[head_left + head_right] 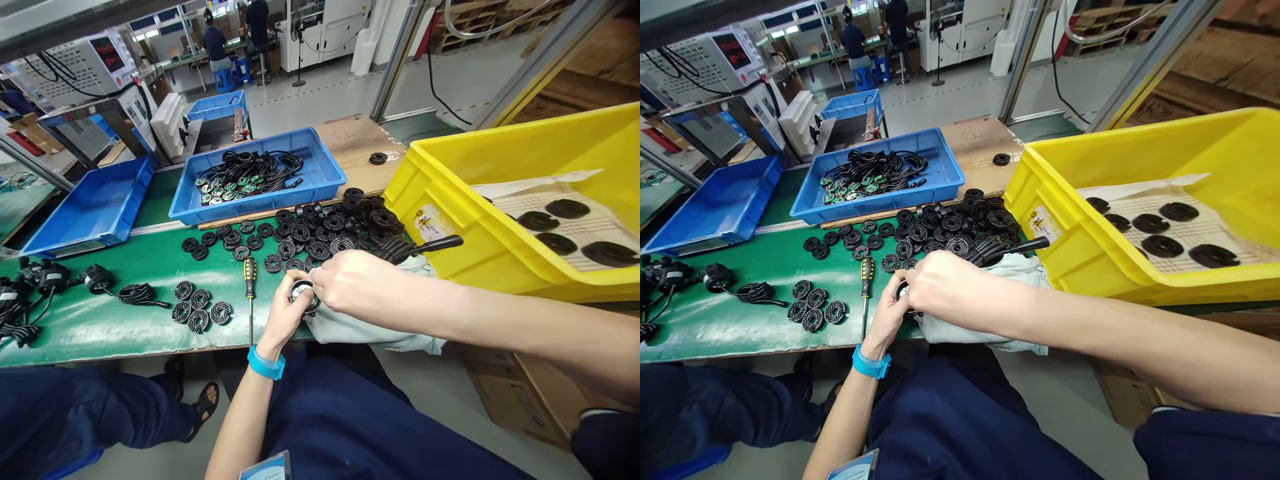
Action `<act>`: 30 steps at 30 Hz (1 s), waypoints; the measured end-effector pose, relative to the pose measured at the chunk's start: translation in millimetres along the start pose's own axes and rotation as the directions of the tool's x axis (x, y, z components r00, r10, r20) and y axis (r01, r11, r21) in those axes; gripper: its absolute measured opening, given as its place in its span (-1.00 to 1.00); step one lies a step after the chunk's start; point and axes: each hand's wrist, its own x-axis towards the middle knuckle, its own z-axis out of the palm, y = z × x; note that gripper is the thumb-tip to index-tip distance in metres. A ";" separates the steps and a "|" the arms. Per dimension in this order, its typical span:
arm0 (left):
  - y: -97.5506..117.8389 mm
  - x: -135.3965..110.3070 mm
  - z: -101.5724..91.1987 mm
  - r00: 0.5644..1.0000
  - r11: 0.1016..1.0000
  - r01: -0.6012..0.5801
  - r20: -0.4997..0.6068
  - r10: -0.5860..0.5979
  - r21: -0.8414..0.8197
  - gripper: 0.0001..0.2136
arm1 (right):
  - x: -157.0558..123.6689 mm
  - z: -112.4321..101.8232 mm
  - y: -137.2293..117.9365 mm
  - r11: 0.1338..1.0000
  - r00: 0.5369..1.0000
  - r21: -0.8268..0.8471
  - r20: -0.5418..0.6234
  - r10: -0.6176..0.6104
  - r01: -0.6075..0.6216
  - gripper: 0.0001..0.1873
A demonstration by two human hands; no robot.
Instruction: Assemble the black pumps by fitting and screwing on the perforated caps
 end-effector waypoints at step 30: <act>-8.9 -0.1 14.7 0.990 0.970 -0.128 -0.027 0.136 0.206 -0.55 | -18.3 34.1 37.5 0.998 0.974 0.069 -0.227 0.002 0.014 -0.58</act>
